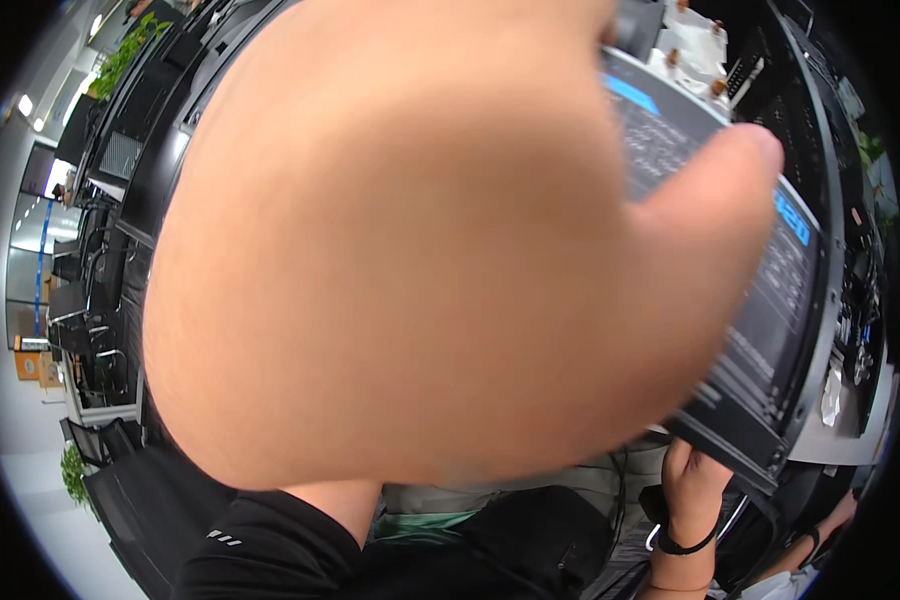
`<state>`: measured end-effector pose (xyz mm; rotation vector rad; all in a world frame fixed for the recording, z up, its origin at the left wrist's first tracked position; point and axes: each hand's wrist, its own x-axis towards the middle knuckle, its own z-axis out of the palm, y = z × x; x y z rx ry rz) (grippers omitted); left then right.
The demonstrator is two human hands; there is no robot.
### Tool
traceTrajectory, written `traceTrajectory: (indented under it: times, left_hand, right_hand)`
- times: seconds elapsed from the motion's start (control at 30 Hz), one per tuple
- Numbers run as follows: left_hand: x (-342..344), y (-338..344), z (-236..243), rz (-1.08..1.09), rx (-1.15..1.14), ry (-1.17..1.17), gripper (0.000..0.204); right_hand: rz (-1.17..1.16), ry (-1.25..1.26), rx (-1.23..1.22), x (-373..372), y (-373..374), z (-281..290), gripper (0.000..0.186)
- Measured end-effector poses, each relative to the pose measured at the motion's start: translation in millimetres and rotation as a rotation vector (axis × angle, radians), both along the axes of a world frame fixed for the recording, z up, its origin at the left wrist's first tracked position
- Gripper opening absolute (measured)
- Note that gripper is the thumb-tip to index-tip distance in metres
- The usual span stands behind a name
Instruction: Unscrewing and removing a power supply unit from a computer tower case.
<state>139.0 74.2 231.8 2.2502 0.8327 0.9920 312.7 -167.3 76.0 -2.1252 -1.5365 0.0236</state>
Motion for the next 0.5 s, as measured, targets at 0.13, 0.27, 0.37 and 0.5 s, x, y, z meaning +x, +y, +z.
traceTrajectory:
  times: [0.13,0.27,0.37,0.5]
  left_hand:
    - [-2,1,2,-0.029,0.038,-0.005,0.049]
    - [-3,3,2,-0.055,0.055,-0.009,0.048]
    - [-3,5,-1,-0.066,0.065,-0.010,0.048]
    - [-3,5,0,-0.091,0.059,0.014,0.047]
  right_hand:
    - [0.024,-0.043,0.038,-6,2,5,0.021]
    - [0.031,-0.058,0.058,-11,13,9,0.021]
    - [0.032,-0.055,0.060,-11,15,13,0.021]
    - [0.032,-0.043,0.056,-8,16,15,0.021]
